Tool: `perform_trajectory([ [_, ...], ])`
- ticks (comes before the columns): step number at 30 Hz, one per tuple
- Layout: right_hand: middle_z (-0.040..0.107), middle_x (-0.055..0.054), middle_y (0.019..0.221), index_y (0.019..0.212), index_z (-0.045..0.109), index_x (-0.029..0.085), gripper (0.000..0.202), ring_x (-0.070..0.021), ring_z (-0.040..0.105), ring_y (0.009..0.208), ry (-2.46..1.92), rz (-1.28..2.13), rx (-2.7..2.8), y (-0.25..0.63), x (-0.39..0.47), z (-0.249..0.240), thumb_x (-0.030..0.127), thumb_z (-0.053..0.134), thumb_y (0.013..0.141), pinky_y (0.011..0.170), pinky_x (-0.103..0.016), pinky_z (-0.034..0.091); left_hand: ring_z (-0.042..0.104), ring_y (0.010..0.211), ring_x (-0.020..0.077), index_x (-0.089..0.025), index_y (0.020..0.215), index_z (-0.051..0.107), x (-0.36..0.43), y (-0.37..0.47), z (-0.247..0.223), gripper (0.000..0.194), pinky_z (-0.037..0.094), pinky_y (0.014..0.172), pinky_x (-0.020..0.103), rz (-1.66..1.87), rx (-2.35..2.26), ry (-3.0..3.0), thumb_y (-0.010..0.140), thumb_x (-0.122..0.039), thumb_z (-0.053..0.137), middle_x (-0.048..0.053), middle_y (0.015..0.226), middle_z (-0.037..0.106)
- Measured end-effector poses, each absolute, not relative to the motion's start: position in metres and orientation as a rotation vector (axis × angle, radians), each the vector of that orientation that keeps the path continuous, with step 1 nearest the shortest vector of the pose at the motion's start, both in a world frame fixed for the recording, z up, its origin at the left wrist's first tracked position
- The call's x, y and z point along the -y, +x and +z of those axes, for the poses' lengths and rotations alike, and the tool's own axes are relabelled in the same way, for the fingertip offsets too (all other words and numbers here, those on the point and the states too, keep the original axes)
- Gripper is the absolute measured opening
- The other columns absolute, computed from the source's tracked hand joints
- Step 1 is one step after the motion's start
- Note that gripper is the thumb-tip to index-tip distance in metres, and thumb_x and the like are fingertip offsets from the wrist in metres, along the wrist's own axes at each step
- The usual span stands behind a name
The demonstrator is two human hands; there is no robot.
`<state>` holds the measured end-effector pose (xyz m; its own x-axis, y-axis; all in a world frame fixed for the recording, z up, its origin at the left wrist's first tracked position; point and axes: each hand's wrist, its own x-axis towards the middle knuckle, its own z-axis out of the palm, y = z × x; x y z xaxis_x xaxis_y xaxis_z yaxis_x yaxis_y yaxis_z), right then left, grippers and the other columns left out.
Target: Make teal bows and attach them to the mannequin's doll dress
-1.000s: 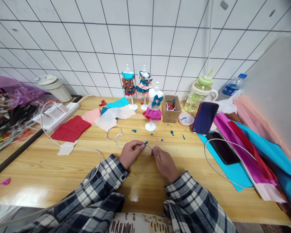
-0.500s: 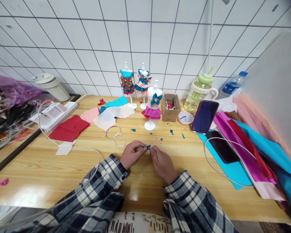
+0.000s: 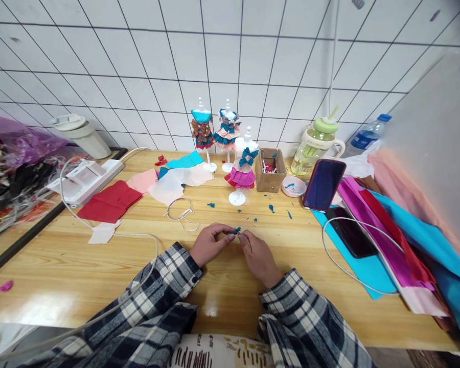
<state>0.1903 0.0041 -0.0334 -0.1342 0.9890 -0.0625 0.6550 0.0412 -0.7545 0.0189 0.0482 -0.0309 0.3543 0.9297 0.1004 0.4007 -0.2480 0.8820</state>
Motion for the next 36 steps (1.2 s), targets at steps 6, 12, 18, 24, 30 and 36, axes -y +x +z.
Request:
perform_trajectory([
  [6, 0.064, -0.003, 0.078, 0.087, 0.052, 0.022, 0.034, -0.0174, 0.058, 0.074, -1.699, 0.854, 1.875, 0.189, -0.004, -0.036, 0.041, 0.027, 0.098, 0.062, -0.026, 0.033, 0.066, 0.084, 0.0189, -0.019, 0.090, 0.072, -0.051, 0.018, -0.031, 0.019, 0.051, 0.078, 0.029, 0.741, -1.168, 1.854, 0.080, -0.032, 0.063, 0.006, 0.089, 0.074],
  [12, 0.061, -0.002, 0.074, 0.084, 0.051, 0.022, 0.035, -0.0171, 0.056, 0.070, -1.743, 0.827, 1.867, 0.186, -0.002, -0.032, 0.041, 0.026, 0.098, 0.060, -0.025, 0.031, 0.066, 0.075, 0.0179, -0.020, 0.085, 0.073, -0.049, 0.018, -0.029, 0.022, 0.050, 0.069, 0.027, 0.671, -1.267, 1.860, 0.081, -0.038, 0.061, 0.003, 0.082, 0.074],
  [18, 0.058, 0.000, 0.071, 0.083, 0.053, 0.021, 0.034, -0.0147, 0.053, 0.067, -1.588, 0.857, 1.575, 0.186, -0.001, -0.029, 0.043, 0.031, 0.096, 0.061, -0.024, 0.035, 0.067, 0.075, 0.0178, -0.021, 0.091, 0.072, -0.052, 0.008, -0.028, 0.023, 0.052, 0.070, 0.027, 0.738, -1.293, 1.846, 0.079, -0.038, 0.063, 0.002, 0.084, 0.075],
  [24, 0.050, 0.005, 0.064, 0.100, 0.059, 0.019, 0.028, -0.0108, 0.044, 0.056, -1.510, 0.886, 1.476, 0.184, -0.002, -0.032, 0.040, 0.058, 0.081, 0.054, -0.022, 0.036, 0.068, 0.087, 0.0193, -0.023, 0.108, 0.070, -0.048, 0.010, -0.029, 0.030, 0.052, 0.080, 0.030, 0.673, -1.204, 1.864, 0.080, -0.030, 0.061, 0.004, 0.098, 0.074],
  [30, 0.061, 0.002, 0.071, 0.089, 0.065, 0.019, 0.018, -0.0109, 0.048, 0.058, -1.486, 0.945, 1.460, 0.183, -0.006, -0.036, 0.032, 0.057, 0.080, 0.056, -0.023, 0.039, 0.066, 0.073, 0.0168, -0.023, 0.117, 0.065, -0.044, 0.013, -0.030, 0.038, 0.050, 0.071, 0.027, 0.615, -1.154, 1.892, 0.081, -0.033, 0.061, 0.002, 0.087, 0.075],
  [36, 0.060, 0.002, 0.071, 0.104, 0.064, 0.019, 0.029, -0.0110, 0.048, 0.057, -1.535, 0.933, 1.412, 0.186, -0.007, -0.034, 0.032, 0.058, 0.079, 0.057, -0.023, 0.041, 0.056, 0.057, 0.0112, -0.023, 0.127, 0.056, -0.043, 0.013, -0.027, 0.049, 0.044, 0.058, 0.022, 0.638, -1.172, 1.849, 0.080, -0.033, 0.062, -0.001, 0.078, 0.072],
])
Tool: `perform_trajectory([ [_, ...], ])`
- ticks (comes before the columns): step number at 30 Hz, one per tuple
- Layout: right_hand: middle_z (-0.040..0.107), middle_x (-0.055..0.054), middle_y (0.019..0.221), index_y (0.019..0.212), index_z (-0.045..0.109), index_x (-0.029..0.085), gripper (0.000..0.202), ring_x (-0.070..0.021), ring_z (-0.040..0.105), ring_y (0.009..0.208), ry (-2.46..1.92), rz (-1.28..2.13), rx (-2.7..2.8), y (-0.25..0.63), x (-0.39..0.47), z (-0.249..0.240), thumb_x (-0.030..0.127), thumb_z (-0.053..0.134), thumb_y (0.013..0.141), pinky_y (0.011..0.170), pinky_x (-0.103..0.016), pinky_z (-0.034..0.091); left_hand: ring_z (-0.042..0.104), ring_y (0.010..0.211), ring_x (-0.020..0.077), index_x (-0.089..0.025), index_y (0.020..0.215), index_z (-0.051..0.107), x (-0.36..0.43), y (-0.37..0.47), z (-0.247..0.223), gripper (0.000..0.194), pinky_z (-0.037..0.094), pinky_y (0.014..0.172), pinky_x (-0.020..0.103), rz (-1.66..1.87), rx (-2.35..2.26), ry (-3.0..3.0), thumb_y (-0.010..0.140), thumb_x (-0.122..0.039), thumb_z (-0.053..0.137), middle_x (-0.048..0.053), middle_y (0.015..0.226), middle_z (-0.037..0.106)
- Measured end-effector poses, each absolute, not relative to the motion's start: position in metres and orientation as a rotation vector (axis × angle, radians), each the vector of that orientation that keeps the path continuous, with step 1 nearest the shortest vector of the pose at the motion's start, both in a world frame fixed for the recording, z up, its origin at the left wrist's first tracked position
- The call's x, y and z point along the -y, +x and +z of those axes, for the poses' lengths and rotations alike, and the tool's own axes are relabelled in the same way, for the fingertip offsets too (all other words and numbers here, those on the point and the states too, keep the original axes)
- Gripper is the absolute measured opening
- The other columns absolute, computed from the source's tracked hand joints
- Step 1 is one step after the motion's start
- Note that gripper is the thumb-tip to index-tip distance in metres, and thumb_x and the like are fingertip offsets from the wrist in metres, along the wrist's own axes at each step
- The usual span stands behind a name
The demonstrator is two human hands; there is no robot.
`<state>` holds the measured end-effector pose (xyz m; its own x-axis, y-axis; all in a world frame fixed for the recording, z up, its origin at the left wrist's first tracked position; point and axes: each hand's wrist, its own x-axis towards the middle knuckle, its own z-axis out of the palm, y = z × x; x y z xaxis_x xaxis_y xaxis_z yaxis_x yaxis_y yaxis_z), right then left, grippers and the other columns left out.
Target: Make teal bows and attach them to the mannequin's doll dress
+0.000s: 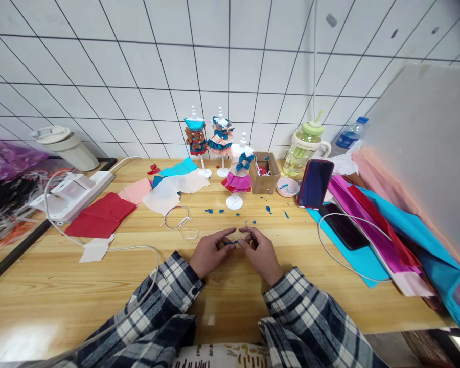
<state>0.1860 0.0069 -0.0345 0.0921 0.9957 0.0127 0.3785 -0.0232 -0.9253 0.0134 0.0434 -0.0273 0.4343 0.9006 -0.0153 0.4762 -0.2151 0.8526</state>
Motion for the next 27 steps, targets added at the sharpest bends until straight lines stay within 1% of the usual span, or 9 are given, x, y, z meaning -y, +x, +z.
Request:
perform_trajectory([
  [1, 0.059, 0.003, 0.068, 0.105, 0.064, 0.019, 0.030, -0.0109, 0.047, 0.055, -1.545, 0.950, 1.416, 0.186, -0.007, -0.034, 0.032, 0.059, 0.078, 0.055, -0.023, 0.040, 0.057, 0.058, 0.0111, -0.023, 0.132, 0.052, -0.043, 0.013, -0.027, 0.054, 0.045, 0.058, 0.022, 0.648, -1.158, 1.836, 0.080, -0.033, 0.062, -0.001, 0.079, 0.072],
  [3, 0.059, 0.003, 0.066, 0.095, 0.066, 0.019, 0.022, -0.0115, 0.049, 0.057, -1.547, 0.971, 1.456, 0.186, -0.007, -0.032, 0.032, 0.058, 0.079, 0.055, -0.023, 0.039, 0.058, 0.059, 0.0113, -0.024, 0.139, 0.042, -0.043, 0.012, -0.027, 0.063, 0.045, 0.059, 0.022, 0.662, -1.133, 1.822, 0.081, -0.033, 0.062, -0.001, 0.079, 0.072],
  [5, 0.061, 0.002, 0.068, 0.083, 0.065, 0.019, 0.015, -0.0124, 0.051, 0.061, -1.547, 0.948, 1.500, 0.186, -0.007, -0.032, 0.031, 0.056, 0.080, 0.057, -0.023, 0.040, 0.061, 0.065, 0.0126, -0.024, 0.137, 0.044, -0.043, 0.011, -0.028, 0.060, 0.048, 0.064, 0.024, 0.668, -1.145, 1.858, 0.080, -0.033, 0.063, 0.000, 0.083, 0.072],
  [8, 0.065, 0.000, 0.073, 0.083, 0.064, 0.020, 0.014, -0.0136, 0.054, 0.065, -1.552, 0.878, 1.535, 0.185, -0.007, -0.032, 0.030, 0.054, 0.082, 0.061, -0.024, 0.041, 0.065, 0.084, 0.0182, -0.023, 0.112, 0.065, -0.046, 0.008, -0.028, 0.035, 0.049, 0.079, 0.031, 0.702, -1.173, 2.042, 0.079, -0.035, 0.065, 0.004, 0.095, 0.072],
  [11, 0.066, -0.001, 0.077, 0.084, 0.064, 0.020, 0.013, -0.0145, 0.057, 0.068, -1.566, 0.826, 1.566, 0.184, -0.006, -0.033, 0.029, 0.054, 0.083, 0.064, -0.025, 0.041, 0.063, 0.093, 0.0216, -0.023, 0.090, 0.072, -0.049, 0.007, -0.026, 0.017, 0.047, 0.085, 0.035, 0.739, -1.143, 2.241, 0.082, -0.034, 0.062, 0.006, 0.098, 0.071],
  [15, 0.067, -0.001, 0.078, 0.084, 0.065, 0.020, 0.013, -0.0146, 0.058, 0.069, -1.595, 0.799, 1.600, 0.187, -0.006, -0.029, 0.029, 0.054, 0.084, 0.064, -0.025, 0.043, 0.062, 0.086, 0.0209, -0.023, 0.085, 0.072, -0.052, 0.007, -0.024, 0.018, 0.046, 0.080, 0.036, 0.676, -1.086, 2.358, 0.085, -0.032, 0.058, 0.006, 0.089, 0.071],
  [17, 0.069, -0.002, 0.084, 0.095, 0.065, 0.021, 0.020, -0.0155, 0.060, 0.073, -1.624, 0.746, 1.625, 0.194, -0.007, -0.027, 0.034, 0.054, 0.085, 0.067, -0.026, 0.044, 0.062, 0.084, 0.0206, -0.022, 0.084, 0.072, -0.053, 0.006, -0.024, 0.019, 0.046, 0.079, 0.035, 0.658, -1.115, 2.332, 0.086, -0.033, 0.056, 0.006, 0.086, 0.071],
  [21, 0.067, -0.007, 0.108, 0.122, 0.058, 0.024, 0.037, -0.0210, 0.060, 0.095, -1.775, 0.535, 1.785, 0.210, -0.007, -0.024, 0.039, 0.044, 0.092, 0.082, -0.032, 0.044, 0.064, 0.079, 0.0201, -0.021, 0.083, 0.071, -0.054, 0.004, -0.025, 0.022, 0.047, 0.074, 0.033, 0.667, -1.270, 2.098, 0.085, -0.037, 0.056, 0.005, 0.082, 0.072],
  [27, 0.065, -0.008, 0.100, 0.119, 0.062, 0.026, 0.036, -0.0249, 0.054, 0.098, -1.834, 0.268, 2.027, 0.221, -0.008, -0.025, 0.037, 0.056, 0.085, 0.084, -0.037, 0.040, 0.064, 0.065, 0.0170, -0.020, 0.079, 0.071, -0.056, 0.004, -0.025, 0.028, 0.049, 0.063, 0.026, 0.600, -1.308, 1.733, 0.083, -0.043, 0.054, 0.001, 0.071, 0.072],
])
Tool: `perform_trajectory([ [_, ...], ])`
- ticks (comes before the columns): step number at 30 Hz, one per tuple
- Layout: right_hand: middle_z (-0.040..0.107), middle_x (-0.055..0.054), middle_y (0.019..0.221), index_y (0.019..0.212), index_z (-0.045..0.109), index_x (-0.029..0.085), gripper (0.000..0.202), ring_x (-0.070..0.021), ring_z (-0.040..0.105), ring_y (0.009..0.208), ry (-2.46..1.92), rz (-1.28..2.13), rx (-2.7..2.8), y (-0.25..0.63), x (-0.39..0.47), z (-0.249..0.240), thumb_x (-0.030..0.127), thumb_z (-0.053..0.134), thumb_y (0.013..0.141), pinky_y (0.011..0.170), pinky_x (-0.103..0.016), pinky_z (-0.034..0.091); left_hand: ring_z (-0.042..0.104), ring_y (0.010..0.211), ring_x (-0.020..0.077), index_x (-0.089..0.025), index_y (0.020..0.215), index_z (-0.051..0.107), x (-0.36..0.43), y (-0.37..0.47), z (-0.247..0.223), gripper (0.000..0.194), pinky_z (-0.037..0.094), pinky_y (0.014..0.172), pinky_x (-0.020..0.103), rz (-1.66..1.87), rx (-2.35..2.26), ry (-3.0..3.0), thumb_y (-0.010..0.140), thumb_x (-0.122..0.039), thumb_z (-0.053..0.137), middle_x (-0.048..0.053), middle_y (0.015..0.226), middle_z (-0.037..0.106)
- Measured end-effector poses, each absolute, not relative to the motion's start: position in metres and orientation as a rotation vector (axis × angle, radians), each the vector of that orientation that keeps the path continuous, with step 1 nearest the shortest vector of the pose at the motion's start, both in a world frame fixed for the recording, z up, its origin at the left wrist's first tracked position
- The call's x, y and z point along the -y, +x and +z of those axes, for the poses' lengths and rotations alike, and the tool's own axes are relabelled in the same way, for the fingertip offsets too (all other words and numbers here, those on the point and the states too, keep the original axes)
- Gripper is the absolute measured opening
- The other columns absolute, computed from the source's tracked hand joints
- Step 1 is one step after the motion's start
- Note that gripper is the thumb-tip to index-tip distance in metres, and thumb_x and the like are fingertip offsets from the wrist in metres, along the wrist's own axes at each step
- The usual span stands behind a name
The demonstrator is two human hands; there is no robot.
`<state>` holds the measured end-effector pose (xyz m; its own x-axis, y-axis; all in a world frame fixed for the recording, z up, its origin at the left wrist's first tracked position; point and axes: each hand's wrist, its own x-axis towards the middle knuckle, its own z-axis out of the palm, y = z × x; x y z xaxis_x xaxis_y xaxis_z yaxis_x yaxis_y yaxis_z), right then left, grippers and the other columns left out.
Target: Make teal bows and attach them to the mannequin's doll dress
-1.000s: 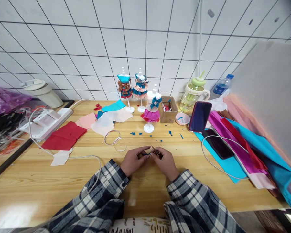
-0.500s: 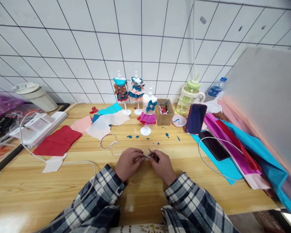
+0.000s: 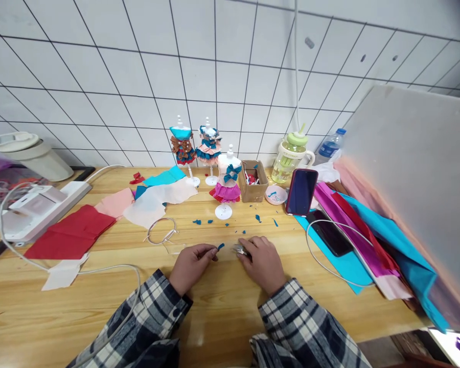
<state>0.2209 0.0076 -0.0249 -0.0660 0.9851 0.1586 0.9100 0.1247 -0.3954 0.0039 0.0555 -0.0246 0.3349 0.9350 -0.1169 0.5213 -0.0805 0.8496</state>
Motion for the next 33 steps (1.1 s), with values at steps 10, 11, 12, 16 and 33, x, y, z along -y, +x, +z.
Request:
perform_trajectory([
  [10, 0.065, -0.012, 0.094, 0.095, 0.070, 0.016, 0.030, -0.0242, 0.057, 0.088, -2.320, 0.107, 1.394, 0.325, -0.048, -0.033, 0.034, 0.047, 0.086, 0.076, -0.034, 0.038, 0.068, 0.072, 0.0196, -0.015, 0.098, 0.069, -0.057, 0.007, -0.022, 0.039, 0.053, 0.071, 0.030, 0.636, -1.263, 1.467, 0.076, -0.045, 0.058, 0.004, 0.080, 0.075],
  [11, 0.065, -0.012, 0.093, 0.093, 0.070, 0.017, 0.030, -0.0239, 0.057, 0.086, -2.321, 0.123, 1.390, 0.325, -0.050, -0.034, 0.035, 0.047, 0.085, 0.074, -0.034, 0.038, 0.069, 0.076, 0.0207, -0.015, 0.100, 0.069, -0.057, 0.007, -0.024, 0.040, 0.054, 0.074, 0.031, 0.645, -1.260, 1.444, 0.075, -0.045, 0.059, 0.005, 0.082, 0.076],
  [12, 0.065, -0.011, 0.093, 0.091, 0.070, 0.018, 0.029, -0.0237, 0.057, 0.085, -2.315, 0.137, 1.386, 0.324, -0.053, -0.036, 0.035, 0.047, 0.085, 0.073, -0.033, 0.038, 0.070, 0.079, 0.0217, -0.015, 0.101, 0.068, -0.058, 0.007, -0.025, 0.041, 0.054, 0.076, 0.032, 0.652, -1.257, 1.424, 0.073, -0.045, 0.061, 0.006, 0.084, 0.076],
  [16, 0.063, -0.011, 0.093, 0.081, 0.067, 0.019, 0.019, -0.0247, 0.055, 0.088, -2.237, 0.191, 1.370, 0.314, -0.061, -0.039, 0.032, 0.052, 0.081, 0.074, -0.034, 0.037, 0.071, 0.084, 0.0238, -0.016, 0.097, 0.069, -0.058, 0.006, -0.029, 0.038, 0.054, 0.081, 0.035, 0.656, -1.247, 1.427, 0.071, -0.044, 0.065, 0.006, 0.086, 0.076],
  [33, 0.058, 0.004, 0.076, 0.105, 0.044, 0.025, 0.039, -0.0124, 0.055, 0.065, -1.119, 1.315, 1.047, 0.168, -0.045, -0.030, 0.034, 0.067, 0.075, 0.050, -0.022, 0.050, 0.068, 0.070, 0.0170, -0.014, 0.092, 0.067, -0.070, 0.015, -0.029, 0.027, 0.052, 0.058, 0.024, 0.953, -1.208, 1.284, 0.076, -0.035, 0.063, 0.006, 0.076, 0.073],
])
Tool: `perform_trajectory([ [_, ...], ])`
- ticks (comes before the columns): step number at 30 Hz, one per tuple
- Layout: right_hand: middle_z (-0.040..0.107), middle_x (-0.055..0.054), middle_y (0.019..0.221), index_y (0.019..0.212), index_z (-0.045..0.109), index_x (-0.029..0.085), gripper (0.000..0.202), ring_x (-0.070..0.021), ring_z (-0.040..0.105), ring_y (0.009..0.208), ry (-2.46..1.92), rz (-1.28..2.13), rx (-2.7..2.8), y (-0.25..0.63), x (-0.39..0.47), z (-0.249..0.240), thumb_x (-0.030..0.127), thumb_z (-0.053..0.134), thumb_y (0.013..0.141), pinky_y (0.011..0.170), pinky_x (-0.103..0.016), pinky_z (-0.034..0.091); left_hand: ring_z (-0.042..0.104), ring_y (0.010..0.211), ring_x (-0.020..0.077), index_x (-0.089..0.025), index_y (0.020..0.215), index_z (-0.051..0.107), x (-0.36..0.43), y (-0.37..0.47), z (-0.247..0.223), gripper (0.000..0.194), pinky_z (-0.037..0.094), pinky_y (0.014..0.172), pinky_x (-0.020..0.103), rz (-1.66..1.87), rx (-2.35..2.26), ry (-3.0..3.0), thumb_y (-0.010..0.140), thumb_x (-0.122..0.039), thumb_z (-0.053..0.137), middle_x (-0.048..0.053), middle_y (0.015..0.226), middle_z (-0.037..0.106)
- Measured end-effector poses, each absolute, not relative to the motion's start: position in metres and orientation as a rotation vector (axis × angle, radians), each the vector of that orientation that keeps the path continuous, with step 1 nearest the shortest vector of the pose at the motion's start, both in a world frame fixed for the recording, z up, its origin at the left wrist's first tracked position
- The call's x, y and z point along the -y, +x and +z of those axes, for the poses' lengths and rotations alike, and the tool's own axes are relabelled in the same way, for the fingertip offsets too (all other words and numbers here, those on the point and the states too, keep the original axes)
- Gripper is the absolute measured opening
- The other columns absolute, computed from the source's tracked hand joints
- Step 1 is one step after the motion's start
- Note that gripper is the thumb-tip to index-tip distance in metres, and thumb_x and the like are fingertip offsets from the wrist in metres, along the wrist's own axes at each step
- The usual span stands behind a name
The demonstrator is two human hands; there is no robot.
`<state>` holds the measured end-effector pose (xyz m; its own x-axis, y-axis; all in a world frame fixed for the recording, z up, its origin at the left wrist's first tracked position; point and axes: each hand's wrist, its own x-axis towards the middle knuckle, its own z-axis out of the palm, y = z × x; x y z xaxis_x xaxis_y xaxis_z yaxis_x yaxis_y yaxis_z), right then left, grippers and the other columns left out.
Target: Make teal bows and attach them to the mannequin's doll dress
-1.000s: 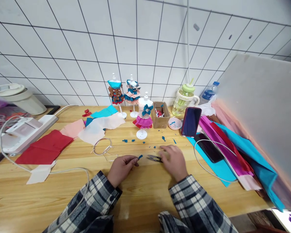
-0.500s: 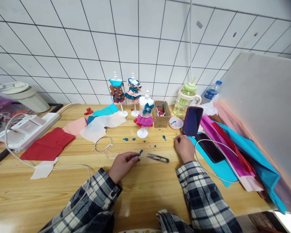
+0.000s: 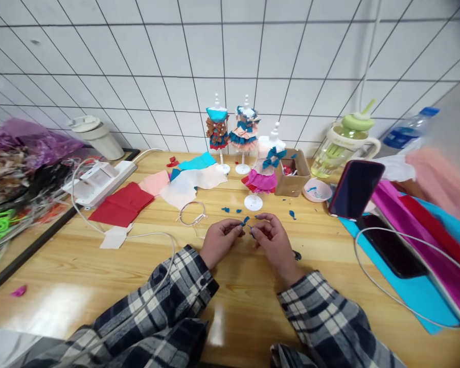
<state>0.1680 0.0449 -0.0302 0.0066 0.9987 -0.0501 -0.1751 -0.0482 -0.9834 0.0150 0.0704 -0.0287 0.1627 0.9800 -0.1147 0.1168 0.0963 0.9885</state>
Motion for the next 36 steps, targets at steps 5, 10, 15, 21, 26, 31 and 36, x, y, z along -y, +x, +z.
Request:
perform_trajectory([
  [5, 0.059, 0.006, 0.075, 0.097, 0.040, 0.026, 0.037, -0.0117, 0.054, 0.062, -1.150, 1.368, 1.075, 0.180, -0.038, -0.036, 0.031, 0.069, 0.074, 0.045, -0.020, 0.048, 0.067, 0.072, 0.0160, -0.014, 0.089, 0.067, -0.068, 0.015, -0.033, 0.022, 0.051, 0.065, 0.024, 0.886, -1.194, 1.372, 0.078, -0.032, 0.062, 0.005, 0.078, 0.072],
  [10, 0.063, 0.002, 0.079, 0.093, 0.042, 0.025, 0.030, -0.0149, 0.061, 0.070, -1.213, 1.233, 1.213, 0.175, -0.034, -0.035, 0.031, 0.066, 0.077, 0.050, -0.023, 0.051, 0.066, 0.078, 0.0172, -0.015, 0.089, 0.069, -0.063, 0.016, -0.035, 0.019, 0.050, 0.071, 0.025, 0.873, -1.170, 1.482, 0.079, -0.029, 0.062, 0.006, 0.085, 0.072],
  [15, 0.066, -0.001, 0.083, 0.094, 0.044, 0.024, 0.028, -0.0175, 0.065, 0.074, -1.322, 1.055, 1.270, 0.174, -0.033, -0.036, 0.031, 0.065, 0.076, 0.052, -0.024, 0.051, 0.065, 0.072, 0.0157, -0.015, 0.086, 0.069, -0.058, 0.017, -0.030, 0.018, 0.049, 0.068, 0.024, 0.856, -1.183, 1.542, 0.080, -0.029, 0.061, 0.004, 0.078, 0.071],
  [21, 0.067, -0.002, 0.081, 0.092, 0.046, 0.024, 0.025, -0.0179, 0.067, 0.071, -1.374, 0.941, 1.328, 0.173, -0.031, -0.034, 0.028, 0.064, 0.075, 0.054, -0.026, 0.051, 0.065, 0.072, 0.0162, -0.016, 0.087, 0.071, -0.055, 0.017, -0.028, 0.019, 0.049, 0.066, 0.023, 0.860, -1.180, 1.566, 0.080, -0.031, 0.061, 0.004, 0.078, 0.072],
  [26, 0.066, -0.001, 0.080, 0.090, 0.046, 0.024, 0.023, -0.0172, 0.066, 0.070, -1.365, 0.892, 1.333, 0.169, -0.029, -0.031, 0.027, 0.063, 0.075, 0.054, -0.025, 0.051, 0.066, 0.073, 0.0170, -0.016, 0.089, 0.071, -0.052, 0.016, -0.029, 0.022, 0.050, 0.067, 0.024, 0.874, -1.169, 1.566, 0.079, -0.034, 0.062, 0.005, 0.081, 0.073],
  [31, 0.063, 0.000, 0.079, 0.089, 0.046, 0.023, 0.022, -0.0146, 0.063, 0.067, -1.290, 0.919, 1.305, 0.167, -0.029, -0.031, 0.029, 0.063, 0.076, 0.051, -0.023, 0.050, 0.066, 0.074, 0.0168, -0.015, 0.085, 0.070, -0.049, 0.017, -0.026, 0.023, 0.051, 0.070, 0.025, 0.924, -1.176, 1.505, 0.078, -0.035, 0.065, 0.005, 0.080, 0.073],
  [36, 0.061, 0.000, 0.080, 0.087, 0.046, 0.023, 0.021, -0.0140, 0.063, 0.068, -1.235, 0.932, 1.261, 0.166, -0.027, -0.032, 0.032, 0.062, 0.079, 0.050, -0.022, 0.051, 0.064, 0.067, 0.0152, -0.013, 0.083, 0.069, -0.049, 0.018, -0.022, 0.026, 0.049, 0.062, 0.023, 0.963, -1.185, 1.379, 0.077, -0.038, 0.066, 0.004, 0.072, 0.071],
])
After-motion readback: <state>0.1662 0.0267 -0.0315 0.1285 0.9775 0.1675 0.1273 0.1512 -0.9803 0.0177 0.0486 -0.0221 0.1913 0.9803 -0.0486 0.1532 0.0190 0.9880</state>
